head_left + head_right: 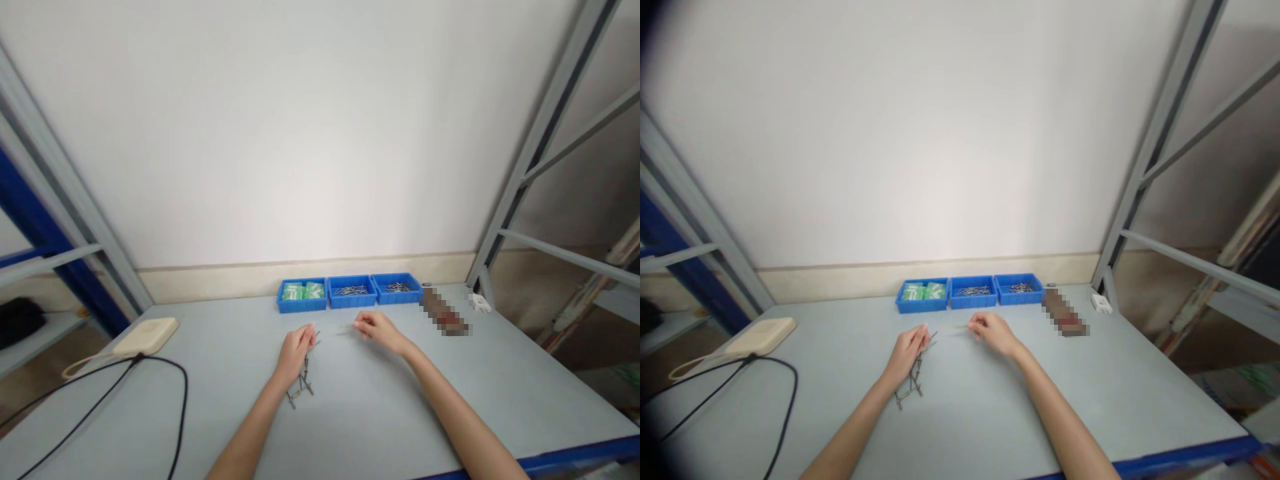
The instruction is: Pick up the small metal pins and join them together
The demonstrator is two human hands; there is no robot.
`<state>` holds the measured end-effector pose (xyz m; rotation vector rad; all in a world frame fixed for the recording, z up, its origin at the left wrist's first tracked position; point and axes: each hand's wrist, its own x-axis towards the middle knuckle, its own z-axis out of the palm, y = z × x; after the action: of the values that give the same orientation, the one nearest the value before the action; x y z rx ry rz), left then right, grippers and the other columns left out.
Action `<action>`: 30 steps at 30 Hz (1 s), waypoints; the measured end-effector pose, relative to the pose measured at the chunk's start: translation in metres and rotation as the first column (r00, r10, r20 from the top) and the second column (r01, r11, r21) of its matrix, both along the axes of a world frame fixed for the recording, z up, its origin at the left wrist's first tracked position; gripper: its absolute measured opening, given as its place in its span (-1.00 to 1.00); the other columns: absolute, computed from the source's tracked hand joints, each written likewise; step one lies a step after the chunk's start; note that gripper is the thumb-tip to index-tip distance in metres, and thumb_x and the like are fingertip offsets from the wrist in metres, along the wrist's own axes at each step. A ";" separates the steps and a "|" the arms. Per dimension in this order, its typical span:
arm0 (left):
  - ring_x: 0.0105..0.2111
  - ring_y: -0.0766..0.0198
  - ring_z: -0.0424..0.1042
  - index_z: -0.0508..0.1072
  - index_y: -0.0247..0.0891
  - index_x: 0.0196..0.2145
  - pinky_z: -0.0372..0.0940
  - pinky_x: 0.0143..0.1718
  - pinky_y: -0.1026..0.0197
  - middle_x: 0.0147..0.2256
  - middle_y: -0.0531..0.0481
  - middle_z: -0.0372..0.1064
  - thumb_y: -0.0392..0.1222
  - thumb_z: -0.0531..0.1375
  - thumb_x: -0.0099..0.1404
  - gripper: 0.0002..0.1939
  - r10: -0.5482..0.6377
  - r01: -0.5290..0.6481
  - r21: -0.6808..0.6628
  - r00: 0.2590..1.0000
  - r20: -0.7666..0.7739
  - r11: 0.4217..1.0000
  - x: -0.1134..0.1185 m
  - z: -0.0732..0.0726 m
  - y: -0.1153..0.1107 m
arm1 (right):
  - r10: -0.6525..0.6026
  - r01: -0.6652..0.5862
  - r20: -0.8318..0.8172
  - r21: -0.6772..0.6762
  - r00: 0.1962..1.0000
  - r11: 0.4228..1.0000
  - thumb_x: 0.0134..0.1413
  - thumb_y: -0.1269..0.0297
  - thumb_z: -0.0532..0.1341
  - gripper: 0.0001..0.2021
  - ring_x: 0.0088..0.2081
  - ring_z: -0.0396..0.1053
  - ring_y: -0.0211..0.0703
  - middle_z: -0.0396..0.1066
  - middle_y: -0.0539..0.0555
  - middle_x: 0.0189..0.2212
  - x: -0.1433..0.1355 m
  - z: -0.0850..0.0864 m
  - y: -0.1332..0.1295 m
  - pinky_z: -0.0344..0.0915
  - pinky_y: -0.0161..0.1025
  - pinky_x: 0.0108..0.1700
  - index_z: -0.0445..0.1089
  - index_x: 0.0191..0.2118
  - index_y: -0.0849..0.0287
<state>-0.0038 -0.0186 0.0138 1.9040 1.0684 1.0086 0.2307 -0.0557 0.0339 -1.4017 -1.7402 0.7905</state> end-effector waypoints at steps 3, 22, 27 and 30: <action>-0.65 0.35 0.09 0.17 -0.23 -0.65 0.00 -0.59 0.31 -0.69 0.10 0.05 0.27 -0.13 0.24 -0.44 0.125 -0.125 -0.010 0.987 0.097 0.992 -0.006 0.000 0.008 | -0.212 0.208 0.091 0.058 0.973 0.976 0.06 0.02 0.09 -0.64 -0.56 0.23 -0.26 0.27 -0.04 -0.66 0.054 0.024 0.015 0.13 -0.33 -0.46 0.31 -0.55 0.20; -0.61 0.35 0.17 0.18 -0.24 -0.63 0.08 -0.51 0.30 -0.66 0.09 0.13 0.18 -0.15 0.29 -0.47 0.156 -0.160 0.051 0.985 0.067 0.986 -0.010 0.005 0.001 | -0.048 -0.028 0.450 0.161 0.891 0.986 0.08 0.15 0.21 -0.84 -0.06 0.25 -0.03 0.40 0.06 -0.13 -0.088 -0.033 0.007 0.04 -0.13 -0.12 0.47 -0.25 0.02; -0.58 0.33 0.24 0.21 -0.24 -0.62 0.11 -0.47 0.30 -0.64 0.07 0.20 0.12 -0.17 0.32 -0.49 0.146 -0.142 0.097 0.989 -0.030 0.985 -0.009 0.009 -0.002 | -0.137 0.088 0.378 0.145 0.916 0.986 0.02 0.20 0.25 -0.88 -0.13 0.30 -0.03 0.46 0.05 -0.26 -0.088 -0.036 0.007 0.06 -0.13 -0.13 0.47 -0.41 0.11; -0.52 0.30 0.30 0.29 -0.25 -0.51 0.11 -0.44 0.30 -0.55 0.05 0.31 0.06 -0.12 0.33 -0.57 0.084 -0.067 0.116 0.985 -0.151 0.991 -0.005 0.010 -0.008 | -0.134 0.114 0.211 0.105 0.968 0.988 0.03 0.23 0.23 -0.88 -0.28 0.36 -0.11 0.48 0.04 -0.39 -0.073 -0.034 0.001 0.13 -0.21 -0.19 0.46 -0.40 0.14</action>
<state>-0.0087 -0.0265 0.0239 2.0731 1.2041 0.9922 0.1576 -0.0552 0.0003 -1.5643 -1.8071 0.4981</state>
